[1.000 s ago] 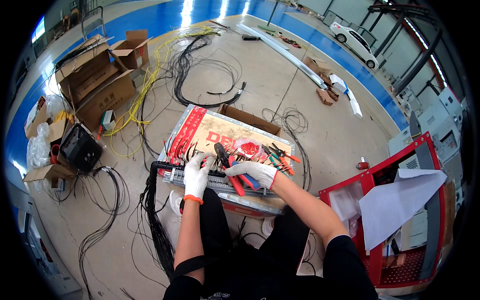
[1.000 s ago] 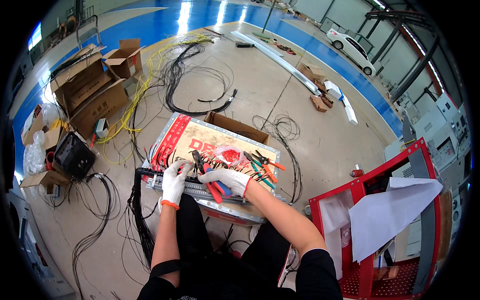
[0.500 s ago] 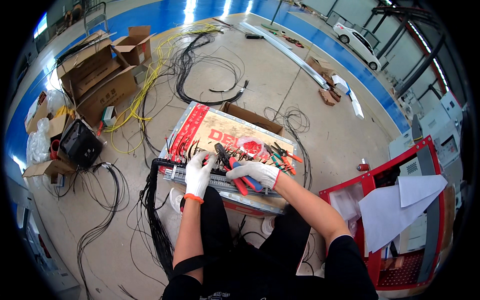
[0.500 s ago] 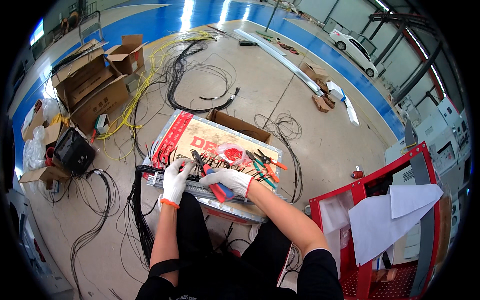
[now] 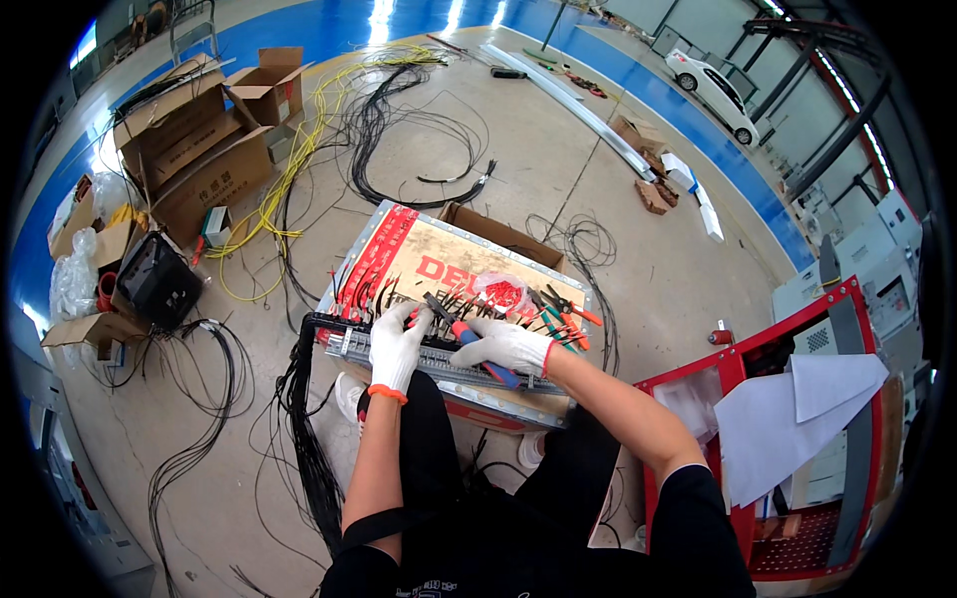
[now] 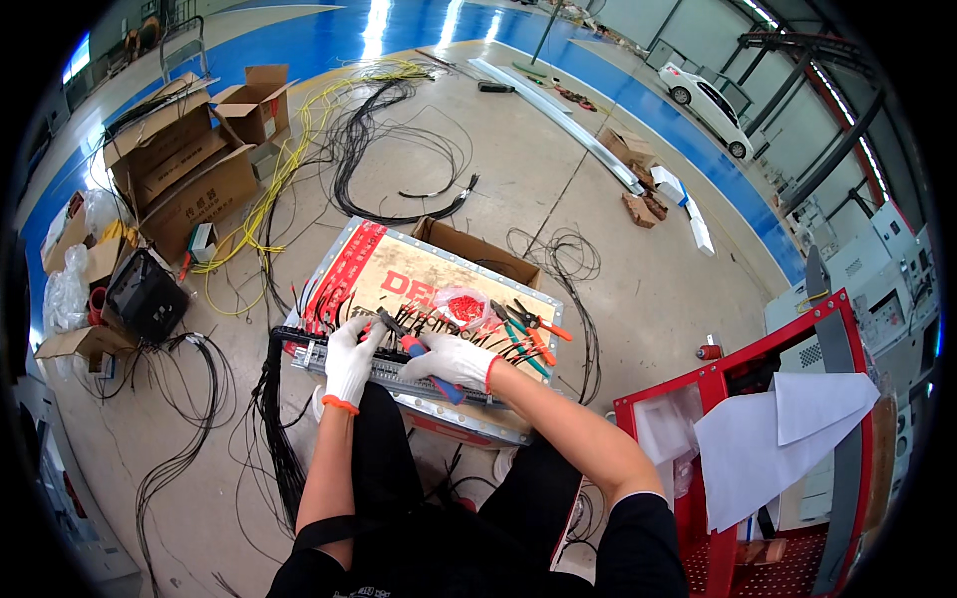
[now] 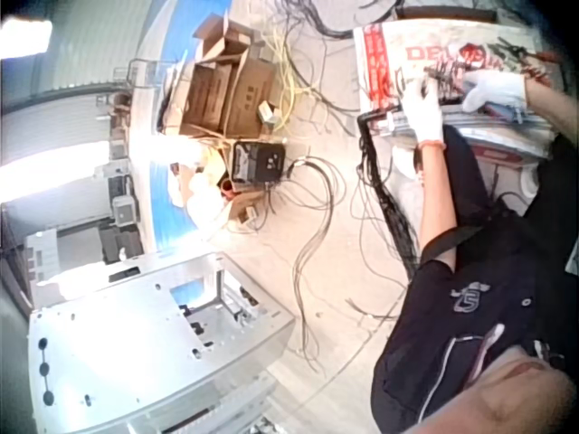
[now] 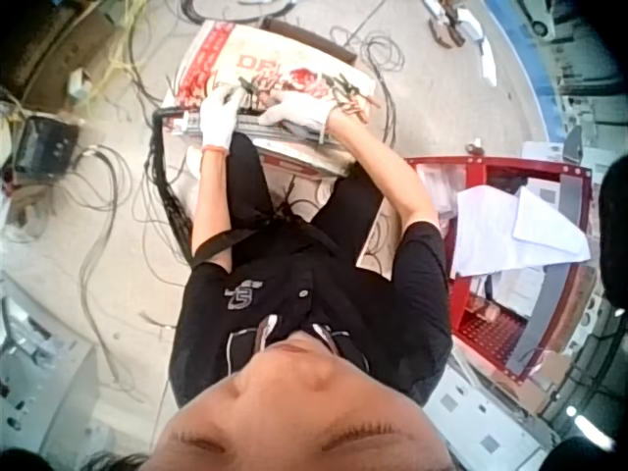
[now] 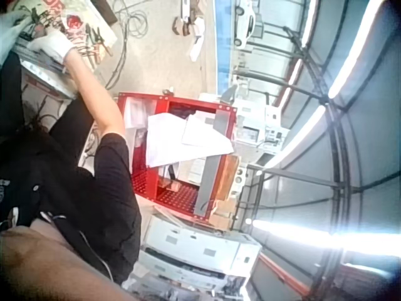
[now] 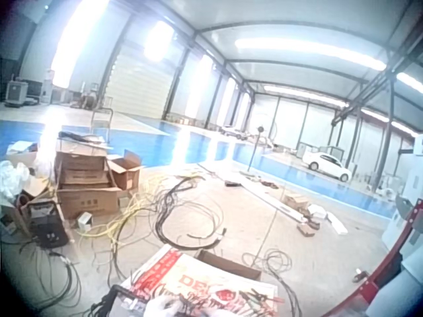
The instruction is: The person sits on the floor and uses pliers to strip and crimp black wires attached to a terminal block. They handle individual wires, cut excess length, and secure connections on the block throughout the clip.
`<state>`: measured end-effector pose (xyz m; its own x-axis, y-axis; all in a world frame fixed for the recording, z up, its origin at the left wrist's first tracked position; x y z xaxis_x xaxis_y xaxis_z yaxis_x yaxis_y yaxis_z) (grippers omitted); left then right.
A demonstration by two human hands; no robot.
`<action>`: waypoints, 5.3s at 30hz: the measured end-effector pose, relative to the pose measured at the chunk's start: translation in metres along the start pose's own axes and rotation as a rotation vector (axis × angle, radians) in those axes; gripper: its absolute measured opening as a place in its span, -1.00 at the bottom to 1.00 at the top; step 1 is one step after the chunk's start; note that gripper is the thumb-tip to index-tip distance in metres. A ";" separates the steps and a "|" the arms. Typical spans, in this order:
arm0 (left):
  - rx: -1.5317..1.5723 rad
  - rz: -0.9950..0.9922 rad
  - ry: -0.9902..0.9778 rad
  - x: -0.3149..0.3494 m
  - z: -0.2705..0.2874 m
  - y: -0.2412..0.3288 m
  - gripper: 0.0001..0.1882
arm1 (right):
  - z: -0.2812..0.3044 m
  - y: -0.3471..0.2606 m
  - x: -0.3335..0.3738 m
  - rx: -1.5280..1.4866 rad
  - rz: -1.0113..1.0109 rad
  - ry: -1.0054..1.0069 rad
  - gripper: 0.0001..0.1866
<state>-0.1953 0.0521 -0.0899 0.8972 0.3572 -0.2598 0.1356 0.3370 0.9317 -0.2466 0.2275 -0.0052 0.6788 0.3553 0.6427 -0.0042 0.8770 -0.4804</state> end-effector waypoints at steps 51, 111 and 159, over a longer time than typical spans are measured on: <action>-0.004 -0.084 -0.016 -0.001 -0.001 -0.008 -0.73 | -0.020 -0.006 -0.007 0.003 -0.030 0.127 -0.53; 0.290 0.038 0.194 -0.003 0.026 -0.031 -0.73 | -0.027 -0.030 0.000 -0.607 -0.079 -0.314 -0.61; 0.362 0.080 -0.074 -0.007 0.043 -0.019 -0.74 | -0.014 0.000 -0.015 -0.784 -0.066 -0.457 -0.75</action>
<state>-0.1860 0.0057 -0.0947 0.9371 0.3016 -0.1759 0.1918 -0.0239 0.9811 -0.2458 0.2179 -0.0234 0.3018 0.5522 0.7772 0.6389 0.4879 -0.5947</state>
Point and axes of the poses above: each hand's wrist, its own x-axis away from the middle knuckle, its own z-axis out of the back of the hand, y = z × x, the point moved 1 cm from there along -x, towards the middle knuckle, and after that the axes turned 13 degrees about -z, right-handed, at the moved point
